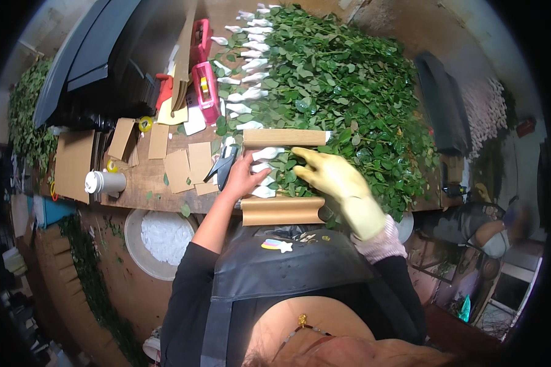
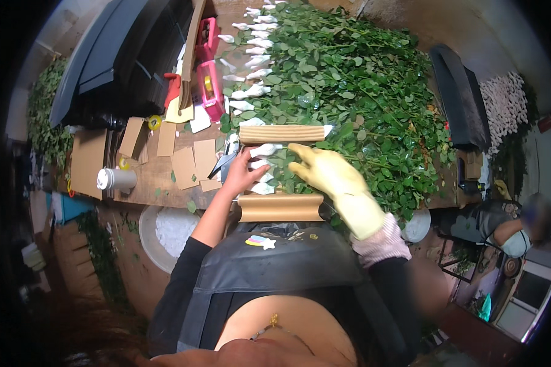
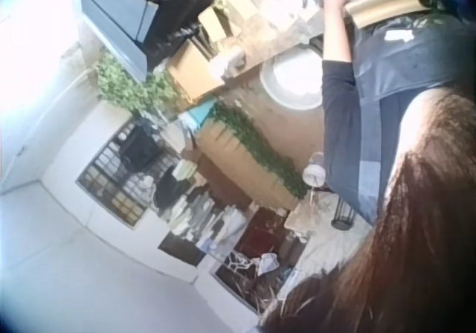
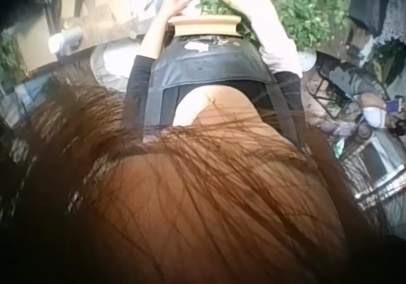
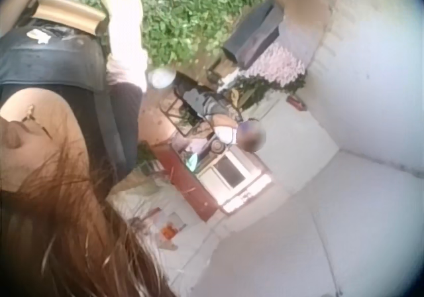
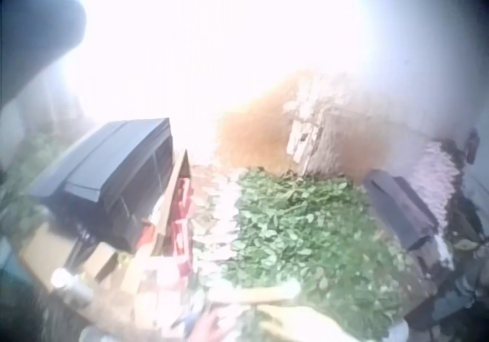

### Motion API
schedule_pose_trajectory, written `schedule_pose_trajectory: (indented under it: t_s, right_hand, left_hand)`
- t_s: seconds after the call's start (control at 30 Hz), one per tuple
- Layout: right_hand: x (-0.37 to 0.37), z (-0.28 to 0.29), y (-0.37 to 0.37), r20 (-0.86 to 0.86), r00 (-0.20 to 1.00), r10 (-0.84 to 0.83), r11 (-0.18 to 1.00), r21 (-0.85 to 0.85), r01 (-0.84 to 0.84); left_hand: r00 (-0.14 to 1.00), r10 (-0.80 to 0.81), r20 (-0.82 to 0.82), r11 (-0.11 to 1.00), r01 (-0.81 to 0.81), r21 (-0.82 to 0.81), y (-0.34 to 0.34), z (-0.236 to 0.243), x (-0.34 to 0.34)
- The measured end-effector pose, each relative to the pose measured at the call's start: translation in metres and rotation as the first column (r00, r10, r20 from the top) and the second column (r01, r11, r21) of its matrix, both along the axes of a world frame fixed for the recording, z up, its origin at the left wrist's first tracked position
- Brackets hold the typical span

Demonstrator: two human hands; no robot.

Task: The person arranges white flowers and green leaves into a black plastic tray and then into a cardboard box. They use shears to trim stems and adjust the placement of the flowers and leaves to fit them neatly into the containers.

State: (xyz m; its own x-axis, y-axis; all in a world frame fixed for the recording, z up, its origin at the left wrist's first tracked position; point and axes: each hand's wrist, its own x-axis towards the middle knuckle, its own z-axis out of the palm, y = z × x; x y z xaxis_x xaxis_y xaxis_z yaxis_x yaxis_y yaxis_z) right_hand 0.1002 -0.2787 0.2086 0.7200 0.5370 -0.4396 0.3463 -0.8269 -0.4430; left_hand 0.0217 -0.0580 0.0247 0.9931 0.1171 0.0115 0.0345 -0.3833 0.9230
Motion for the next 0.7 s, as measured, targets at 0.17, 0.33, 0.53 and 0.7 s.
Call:
schedule_pose_trajectory:
  t_s: [0.17, 0.33, 0.53, 0.7]
  right_hand:
    - [0.015, -0.076, 0.039, 0.191, 0.969, 0.156, 0.969, -0.222, -0.113]
    - [0.003, -0.077, 0.036, 0.166, 0.983, -0.074, 0.997, -0.002, 0.076]
    - [0.004, -0.11, 0.035, 0.308, 0.95, 0.048, 0.989, -0.148, -0.002]
    - [0.013, -0.116, 0.046, 0.162, 0.986, -0.043, 0.968, -0.236, 0.081]
  left_hand:
    - [0.998, 0.024, 0.06, 0.999, -0.023, -0.024, -0.002, -0.008, 0.0]
    - [0.999, 0.027, 0.018, 0.991, -0.029, 0.129, -0.001, -0.014, -0.002]
    - [0.989, 0.141, -0.047, 0.951, -0.122, 0.285, -0.002, 0.017, 0.007]
    - [0.99, 0.136, 0.033, 0.991, -0.136, 0.015, 0.001, 0.013, -0.006]
